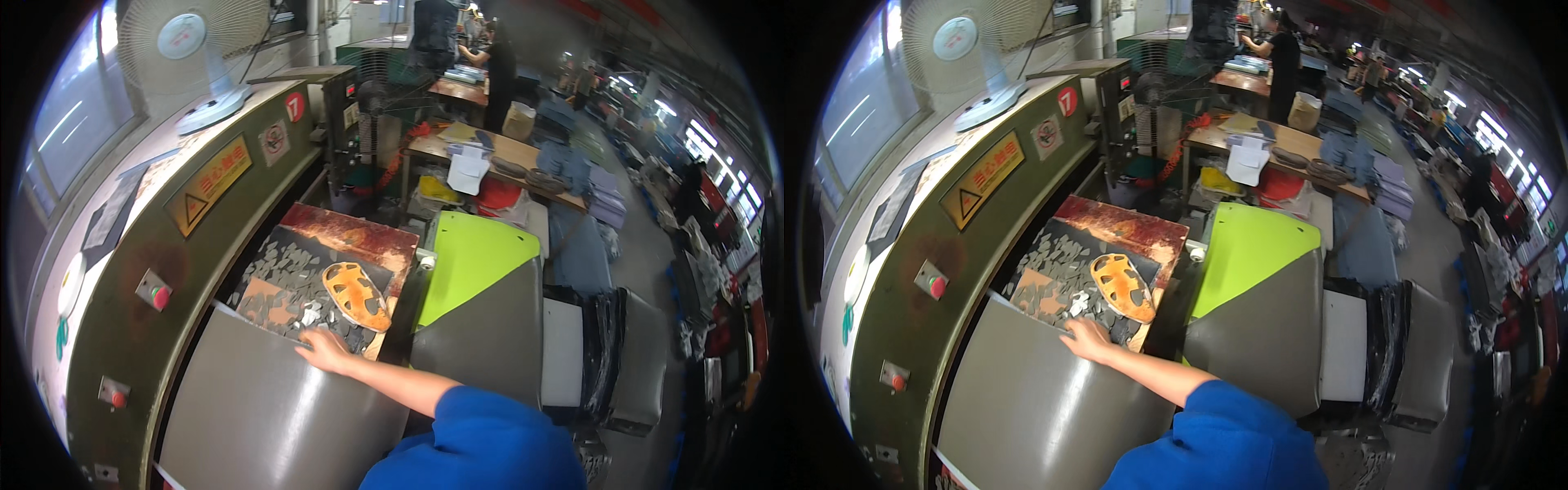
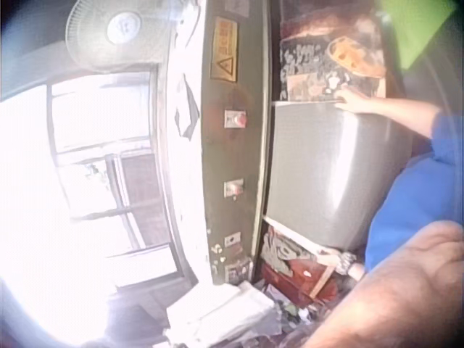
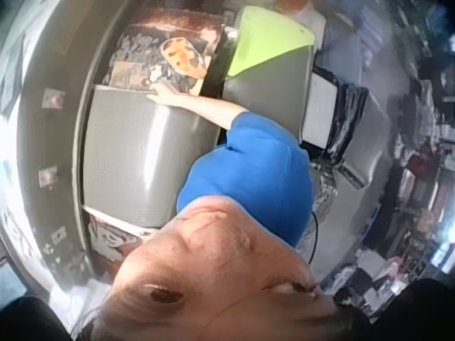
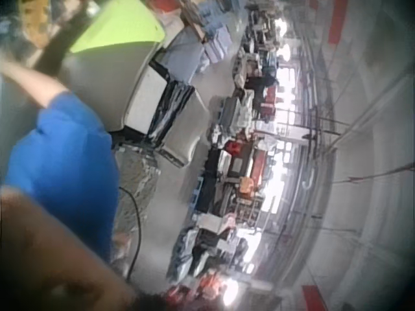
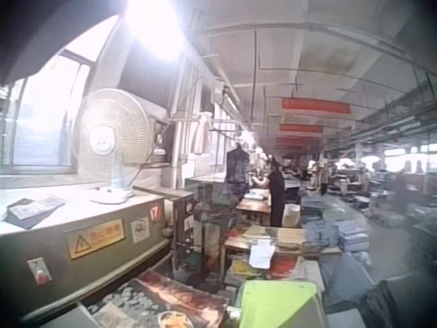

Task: The person operates a die-cutting machine to cut decorative shapes from sheets of material. They repeatedly place a sheet and a die into the machine, press a button to activate the cut, remove the cut pieces, and set them aside. The person also retrieves new sheets from a nearby stack and discards excess material.

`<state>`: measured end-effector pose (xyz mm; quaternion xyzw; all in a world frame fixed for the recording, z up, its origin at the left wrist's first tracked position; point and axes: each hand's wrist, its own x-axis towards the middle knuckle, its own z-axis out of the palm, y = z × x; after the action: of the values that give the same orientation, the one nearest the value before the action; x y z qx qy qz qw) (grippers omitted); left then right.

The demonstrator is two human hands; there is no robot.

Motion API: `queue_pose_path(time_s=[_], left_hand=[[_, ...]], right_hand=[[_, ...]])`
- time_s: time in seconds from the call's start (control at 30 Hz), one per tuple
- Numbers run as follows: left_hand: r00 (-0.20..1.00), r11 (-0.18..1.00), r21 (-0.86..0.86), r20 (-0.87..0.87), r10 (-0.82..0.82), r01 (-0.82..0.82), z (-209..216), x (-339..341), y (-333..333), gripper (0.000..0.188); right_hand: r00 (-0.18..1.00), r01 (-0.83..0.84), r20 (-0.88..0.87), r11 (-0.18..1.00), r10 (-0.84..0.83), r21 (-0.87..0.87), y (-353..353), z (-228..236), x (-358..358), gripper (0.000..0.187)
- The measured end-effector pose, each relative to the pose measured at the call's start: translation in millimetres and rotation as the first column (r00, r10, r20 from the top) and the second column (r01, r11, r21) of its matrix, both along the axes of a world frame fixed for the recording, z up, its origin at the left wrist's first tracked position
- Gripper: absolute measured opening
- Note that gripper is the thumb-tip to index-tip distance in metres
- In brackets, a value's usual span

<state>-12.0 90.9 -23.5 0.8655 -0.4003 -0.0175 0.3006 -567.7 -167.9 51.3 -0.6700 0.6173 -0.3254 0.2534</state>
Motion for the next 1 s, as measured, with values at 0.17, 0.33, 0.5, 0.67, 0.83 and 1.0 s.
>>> queue_pose_path(time_s=[0.17, 0.33, 0.5, 0.67, 0.83, 1.0], left_hand=[[0.989, 0.990, 0.121, 0.135, 0.058, -0.075, 20, -22, -29, 0.043], [0.968, 0.982, 0.154, 0.241, 0.072, -0.111, 21, -23, -32, 0.040], [0.891, 0.996, 0.030, 0.449, 0.066, -0.089, 47, -30, -33, 0.037], [0.904, 0.964, 0.196, 0.352, -0.243, 0.183, 59, -141, -41, 0.048], [0.930, 0.888, 0.460, 0.331, -0.158, -0.013, 52, -215, -39, 0.069], [0.938, 0.914, 0.405, 0.313, -0.146, 0.007, 53, -183, -87, 0.064]], right_hand=[[0.991, 0.126, 0.041, 0.992, -0.127, 0.025, 52, -25, -13, 0.032], [0.961, 0.168, 0.252, 0.967, -0.118, -0.190, -2, -11, 56, 0.023], [0.969, -0.057, 0.240, 0.998, 0.060, -0.019, -80, 3, 138, 0.032], [0.981, -0.103, 0.119, 0.932, 0.153, -0.347, -58, -9, 64, 0.029], [0.854, 0.185, -0.395, 0.909, -0.337, -0.374, -5, -15, -80, 0.074], [0.896, 0.108, -0.410, 0.980, -0.169, -0.167, -2, -19, -124, 0.088]])
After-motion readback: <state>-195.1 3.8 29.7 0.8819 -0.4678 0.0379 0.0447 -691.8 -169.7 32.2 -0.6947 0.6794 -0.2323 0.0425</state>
